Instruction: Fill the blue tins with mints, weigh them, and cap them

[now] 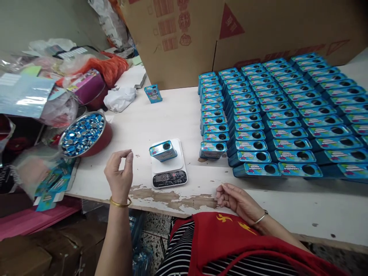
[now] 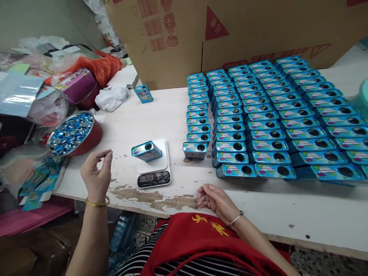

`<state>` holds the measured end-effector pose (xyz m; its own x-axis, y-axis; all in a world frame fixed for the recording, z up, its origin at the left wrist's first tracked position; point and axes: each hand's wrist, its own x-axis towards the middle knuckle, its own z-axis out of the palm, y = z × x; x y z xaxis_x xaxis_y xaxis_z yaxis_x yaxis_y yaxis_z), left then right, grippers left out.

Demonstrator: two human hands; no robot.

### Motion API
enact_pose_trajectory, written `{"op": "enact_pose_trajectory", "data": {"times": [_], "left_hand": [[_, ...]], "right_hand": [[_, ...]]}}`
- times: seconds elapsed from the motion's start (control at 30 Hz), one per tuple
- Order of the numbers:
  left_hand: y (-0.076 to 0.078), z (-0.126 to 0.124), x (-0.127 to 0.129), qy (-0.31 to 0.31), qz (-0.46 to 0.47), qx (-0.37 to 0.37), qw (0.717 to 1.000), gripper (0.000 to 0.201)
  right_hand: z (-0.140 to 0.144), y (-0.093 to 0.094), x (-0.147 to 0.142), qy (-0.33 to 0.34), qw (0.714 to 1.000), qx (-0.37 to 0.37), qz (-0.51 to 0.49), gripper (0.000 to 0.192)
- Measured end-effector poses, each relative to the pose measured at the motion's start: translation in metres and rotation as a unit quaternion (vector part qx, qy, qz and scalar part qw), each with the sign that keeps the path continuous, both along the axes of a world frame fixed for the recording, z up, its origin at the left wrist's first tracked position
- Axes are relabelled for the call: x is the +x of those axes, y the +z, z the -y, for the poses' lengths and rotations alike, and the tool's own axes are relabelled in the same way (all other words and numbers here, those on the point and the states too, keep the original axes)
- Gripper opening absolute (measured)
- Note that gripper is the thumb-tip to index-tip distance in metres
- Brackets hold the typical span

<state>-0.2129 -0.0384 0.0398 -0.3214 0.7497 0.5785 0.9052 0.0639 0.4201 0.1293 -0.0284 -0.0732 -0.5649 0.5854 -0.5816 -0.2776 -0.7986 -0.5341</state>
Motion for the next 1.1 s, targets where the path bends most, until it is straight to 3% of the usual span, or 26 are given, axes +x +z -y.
{"op": "enact_pose_trajectory", "data": {"times": [0.43, 0.63, 0.7, 0.83, 0.93, 1.03, 1.1], "left_hand": [[-0.005, -0.025, 0.009, -0.104, -0.01, -0.069, 0.992, 0.019], [-0.006, -0.036, 0.019, -0.177, -0.1, -0.223, 0.953, 0.044], [-0.002, -0.038, 0.031, -0.212, -0.118, -0.24, 0.94, 0.038], [0.004, -0.042, 0.073, -0.336, -0.104, -0.196, 0.915, 0.037], [-0.008, -0.049, 0.115, -0.415, -0.107, -0.191, 0.883, 0.04], [-0.027, -0.059, 0.142, -0.422, -0.154, -0.181, 0.875, 0.039], [-0.036, -0.072, 0.142, -0.418, -0.163, -0.152, 0.881, 0.043]], "right_hand": [[0.003, -0.002, 0.0, -0.013, 0.999, 0.029, -0.019, 0.025], [0.002, -0.003, -0.003, -0.024, 0.998, 0.043, -0.031, 0.027], [0.0, -0.002, -0.005, -0.022, 0.998, 0.044, -0.03, 0.029], [-0.004, 0.0, -0.01, -0.025, 0.998, 0.053, -0.028, 0.032], [-0.005, -0.002, -0.012, -0.027, 0.998, 0.057, -0.023, 0.037], [-0.003, -0.005, -0.014, -0.026, 0.998, 0.049, -0.019, 0.041], [-0.001, -0.008, -0.017, -0.03, 0.998, 0.043, -0.022, 0.043]]}}
